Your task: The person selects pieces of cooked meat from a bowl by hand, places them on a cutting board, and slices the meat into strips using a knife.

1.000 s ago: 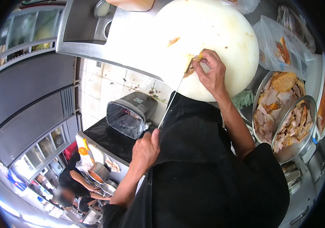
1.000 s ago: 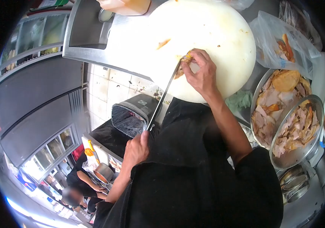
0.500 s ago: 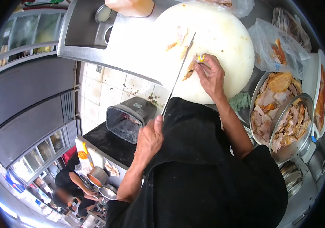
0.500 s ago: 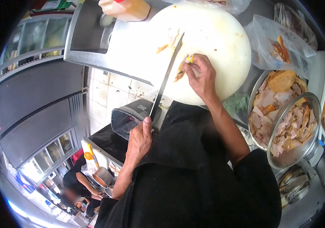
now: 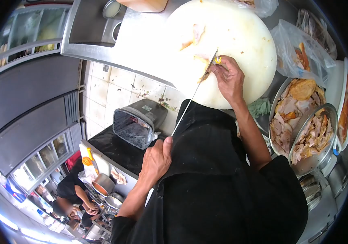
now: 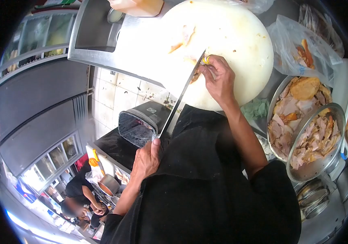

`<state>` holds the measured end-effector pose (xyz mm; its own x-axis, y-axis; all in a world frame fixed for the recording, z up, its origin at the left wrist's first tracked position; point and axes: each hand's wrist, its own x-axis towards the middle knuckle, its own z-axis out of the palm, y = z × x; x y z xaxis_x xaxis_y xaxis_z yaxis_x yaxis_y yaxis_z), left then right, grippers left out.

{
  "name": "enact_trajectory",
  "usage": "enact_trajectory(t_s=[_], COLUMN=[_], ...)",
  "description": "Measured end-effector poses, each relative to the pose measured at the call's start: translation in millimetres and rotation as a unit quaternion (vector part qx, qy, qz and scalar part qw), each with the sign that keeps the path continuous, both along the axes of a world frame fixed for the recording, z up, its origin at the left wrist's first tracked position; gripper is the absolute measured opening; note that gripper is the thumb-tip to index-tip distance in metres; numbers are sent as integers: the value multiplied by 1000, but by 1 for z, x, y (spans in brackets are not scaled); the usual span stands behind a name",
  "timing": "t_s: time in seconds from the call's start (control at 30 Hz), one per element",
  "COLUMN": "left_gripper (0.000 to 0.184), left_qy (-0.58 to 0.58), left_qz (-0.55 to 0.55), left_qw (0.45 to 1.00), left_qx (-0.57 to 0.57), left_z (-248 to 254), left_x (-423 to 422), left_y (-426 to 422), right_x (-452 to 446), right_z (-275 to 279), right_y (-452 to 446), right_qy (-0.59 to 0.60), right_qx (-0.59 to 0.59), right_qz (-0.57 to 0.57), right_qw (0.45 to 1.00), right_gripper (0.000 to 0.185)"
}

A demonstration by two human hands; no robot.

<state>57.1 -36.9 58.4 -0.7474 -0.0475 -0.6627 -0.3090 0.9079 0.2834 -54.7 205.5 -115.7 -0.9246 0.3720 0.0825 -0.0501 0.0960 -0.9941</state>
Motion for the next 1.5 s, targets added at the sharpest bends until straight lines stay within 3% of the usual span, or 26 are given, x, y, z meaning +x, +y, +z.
enact_trajectory(t_s=[0.3, 0.47, 0.7, 0.9, 1.1, 1.13, 1.27, 1.37, 1.5], left_gripper=[60, 64, 67, 72, 75, 74, 70, 71, 76], left_qy=[-30, -30, -35, -38, -1, 11, 72, 95, 97], left_qz=[-11, -25, -4, -33, 22, 37, 76, 109, 126], left_qw=[999, 998, 999, 998, 999, 998, 992, 988, 987], left_qx=[-11, 41, -14, 37, 40, 50, 65, 49, -5], left_z=[9, -45, -5, -45, -33, -23, -7, -10, -20], left_x=[0, -21, -18, -47, -41, -36, -28, -28, -28], left_y=[-3, 17, 14, 37, 25, 25, 19, 3, -14], right_x=[0, -6, -12, -16, -4, -1, -1, -36, -114], right_z=[5, 3, 5, 7, 6, 7, 31, 33, 22], right_y=[-1, 4, 5, 8, 19, 22, 43, 40, 12], right_qy=[16, 1, 5, 12, -35, -62, -94, 69, 156], right_qx=[43, 50, 25, 50, 157, 115, 244, 309, 370], right_qz=[3, -24, -21, -16, 1, 4, -4, -13, 122], right_qw=[999, 998, 999, 999, 987, 991, 965, 948, 908], right_gripper=[21, 23, 21, 23, 20, 16, 18, 30, 43])
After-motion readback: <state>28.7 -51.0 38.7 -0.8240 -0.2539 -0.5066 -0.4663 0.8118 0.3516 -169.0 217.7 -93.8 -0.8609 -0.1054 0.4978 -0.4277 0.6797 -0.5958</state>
